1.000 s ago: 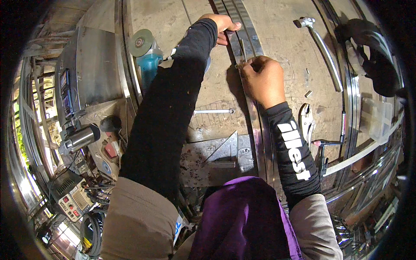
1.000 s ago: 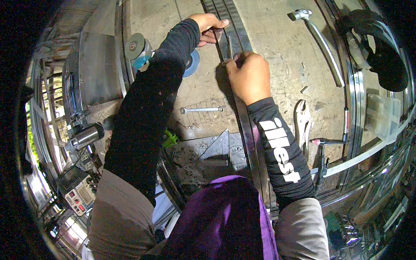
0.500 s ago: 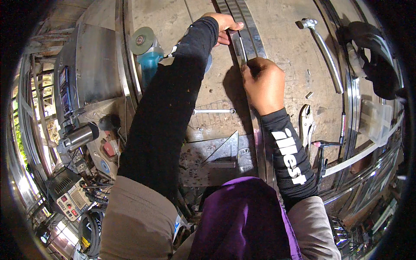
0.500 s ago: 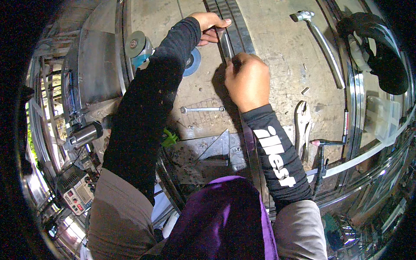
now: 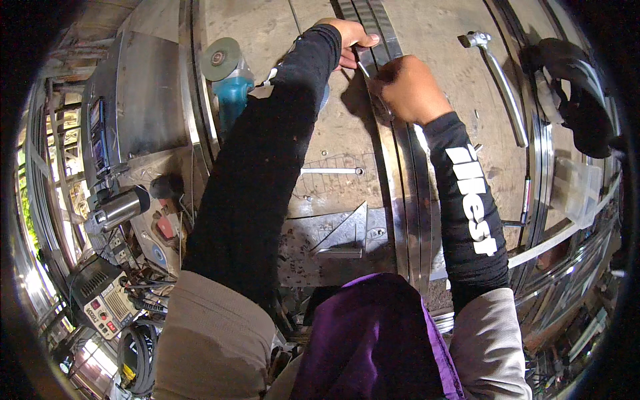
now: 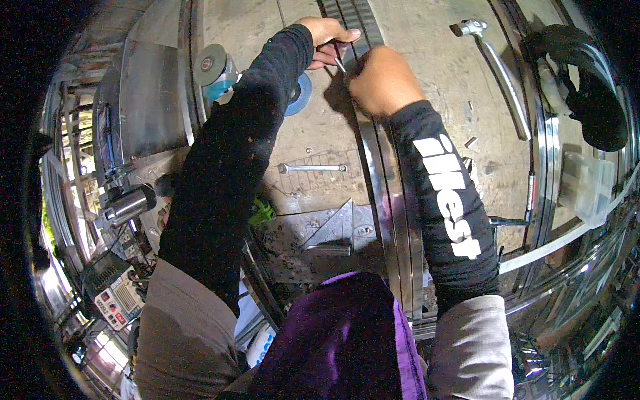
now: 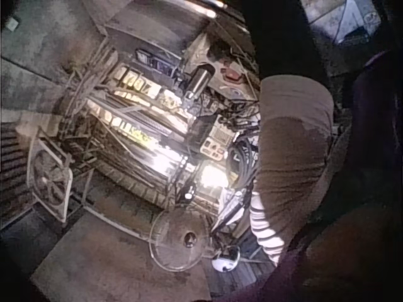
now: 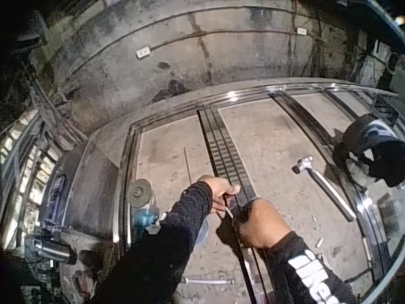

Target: The person aligns two long metal bars on a workbench and uses a wrench to tighten bolts at multiple points along the bars. The person repositions the bars and continues tightening additional bolts to secure the assembly.

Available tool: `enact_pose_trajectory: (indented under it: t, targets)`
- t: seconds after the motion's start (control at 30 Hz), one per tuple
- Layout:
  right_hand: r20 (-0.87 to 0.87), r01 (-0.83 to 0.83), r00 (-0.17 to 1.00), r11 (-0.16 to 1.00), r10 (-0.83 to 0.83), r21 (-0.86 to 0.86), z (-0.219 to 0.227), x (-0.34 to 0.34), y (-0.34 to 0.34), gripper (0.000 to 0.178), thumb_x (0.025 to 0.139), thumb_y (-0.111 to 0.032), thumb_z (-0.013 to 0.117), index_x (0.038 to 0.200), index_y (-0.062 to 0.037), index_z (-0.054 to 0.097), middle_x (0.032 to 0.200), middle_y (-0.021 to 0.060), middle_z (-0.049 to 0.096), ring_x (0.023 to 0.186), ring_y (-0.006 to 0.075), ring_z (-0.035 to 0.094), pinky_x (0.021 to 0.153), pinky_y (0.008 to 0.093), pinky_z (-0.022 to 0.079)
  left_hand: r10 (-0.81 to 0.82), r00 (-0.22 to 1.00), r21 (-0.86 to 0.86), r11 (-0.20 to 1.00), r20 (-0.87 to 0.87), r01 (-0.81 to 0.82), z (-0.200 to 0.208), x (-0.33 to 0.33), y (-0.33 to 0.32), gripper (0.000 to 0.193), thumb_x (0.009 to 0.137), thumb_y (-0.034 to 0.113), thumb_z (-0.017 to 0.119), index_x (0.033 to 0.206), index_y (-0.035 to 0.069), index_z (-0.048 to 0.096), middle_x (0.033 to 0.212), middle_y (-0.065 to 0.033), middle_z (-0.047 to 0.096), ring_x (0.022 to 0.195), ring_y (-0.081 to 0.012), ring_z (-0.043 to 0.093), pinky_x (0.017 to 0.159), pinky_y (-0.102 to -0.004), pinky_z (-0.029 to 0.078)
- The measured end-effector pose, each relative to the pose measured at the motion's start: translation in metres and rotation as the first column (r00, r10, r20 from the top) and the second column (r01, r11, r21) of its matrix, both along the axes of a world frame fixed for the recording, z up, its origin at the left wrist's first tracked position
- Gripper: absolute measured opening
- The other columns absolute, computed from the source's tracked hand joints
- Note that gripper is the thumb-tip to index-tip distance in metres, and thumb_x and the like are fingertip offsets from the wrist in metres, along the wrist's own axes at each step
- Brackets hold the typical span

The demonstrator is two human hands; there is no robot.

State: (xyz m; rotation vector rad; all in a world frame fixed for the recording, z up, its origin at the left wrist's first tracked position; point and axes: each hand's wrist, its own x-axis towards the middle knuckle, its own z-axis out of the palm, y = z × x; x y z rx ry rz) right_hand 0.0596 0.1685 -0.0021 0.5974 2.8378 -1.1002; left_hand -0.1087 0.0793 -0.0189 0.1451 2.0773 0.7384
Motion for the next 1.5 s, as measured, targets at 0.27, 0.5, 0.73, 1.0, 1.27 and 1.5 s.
enact_pose_trajectory:
  t: [0.27, 0.5, 0.73, 1.0, 1.27, 1.5]
  targets:
    - [-0.002, 0.142, 0.987, 0.892, -0.159, -0.429, 0.028, 0.014, 0.005, 0.033, 0.088, -0.022, 0.075, 0.100, 0.0086, 0.074, 0.084, 0.0247, 0.075, 0.078, 0.0309, 0.075, 0.076, 0.0400, 0.058, -0.026, 0.997, 0.011, 1.000, 0.073, 0.025, 0.001, -0.005, -0.001, 0.049, 0.078, 0.062, 0.085, 0.091, 0.017, 0.069, 0.090, 0.0012, 0.072, 0.085, -0.0133, 0.068, 0.082, -0.0353, 0.048]
    - [0.012, 0.149, 0.989, 0.957, -0.151, -0.250, 0.018, 0.068, 0.059, 0.019, 0.096, -0.015, 0.073, 0.096, 0.0033, 0.076, 0.079, 0.0043, 0.071, 0.071, 0.0114, 0.061, 0.069, 0.0278, 0.048, -0.021, 1.000, 0.013, 1.000, -0.022, 0.021, -0.003, -0.001, -0.001, 0.046, 0.084, 0.061, 0.081, 0.092, 0.017, 0.071, 0.095, 0.0001, 0.073, 0.090, -0.0127, 0.072, 0.083, -0.0364, 0.049]
    - [-0.049, 0.332, 0.939, 0.935, -0.341, -0.127, -0.017, 0.098, 0.073, 0.030, 0.092, -0.028, 0.077, 0.091, 0.0019, 0.079, 0.074, 0.0181, 0.073, 0.065, 0.0284, 0.068, 0.069, 0.0395, 0.054, -0.029, 0.995, 0.039, 0.999, -0.098, 0.033, 0.000, 0.004, -0.006, 0.047, 0.083, 0.063, 0.081, 0.089, 0.018, 0.070, 0.090, 0.0007, 0.072, 0.084, -0.0102, 0.071, 0.074, -0.0315, 0.048]
    - [-0.258, -0.185, 0.945, 0.979, 0.201, 0.085, 0.005, 0.058, 0.012, 0.031, 0.078, -0.012, 0.080, 0.107, -0.0025, 0.073, 0.106, 0.0202, 0.068, 0.096, 0.0413, 0.070, 0.084, 0.0478, 0.057, 0.005, 1.000, -0.006, 1.000, 0.026, -0.005, 0.006, -0.001, -0.008, 0.048, 0.079, 0.063, 0.084, 0.086, 0.018, 0.068, 0.086, 0.0012, 0.068, 0.080, -0.0104, 0.069, 0.068, -0.0293, 0.045]
    - [-0.113, -0.303, 0.915, 0.846, 0.387, 0.439, -0.001, 0.027, 0.000, 0.013, 0.080, -0.012, 0.070, 0.084, 0.0004, 0.075, 0.091, 0.0210, 0.073, 0.084, 0.0396, 0.074, 0.075, 0.0480, 0.061, 0.023, 1.000, 0.017, 1.000, -0.012, -0.023, 0.003, 0.005, -0.002, 0.047, 0.079, 0.060, 0.085, 0.086, 0.017, 0.067, 0.087, 0.0006, 0.068, 0.079, -0.0106, 0.068, 0.062, -0.0292, 0.042]
    - [-0.032, -0.426, 0.848, 0.716, 0.529, 0.553, 0.011, 0.018, -0.003, 0.012, 0.079, -0.014, 0.072, 0.082, -0.0021, 0.075, 0.083, 0.0191, 0.074, 0.079, 0.0363, 0.075, 0.072, 0.0451, 0.061, 0.021, 1.000, 0.012, 1.000, -0.007, -0.021, -0.002, -0.002, -0.003, 0.045, 0.082, 0.058, 0.084, 0.083, 0.017, 0.067, 0.086, 0.0005, 0.070, 0.076, -0.0099, 0.069, 0.061, -0.0288, 0.042]
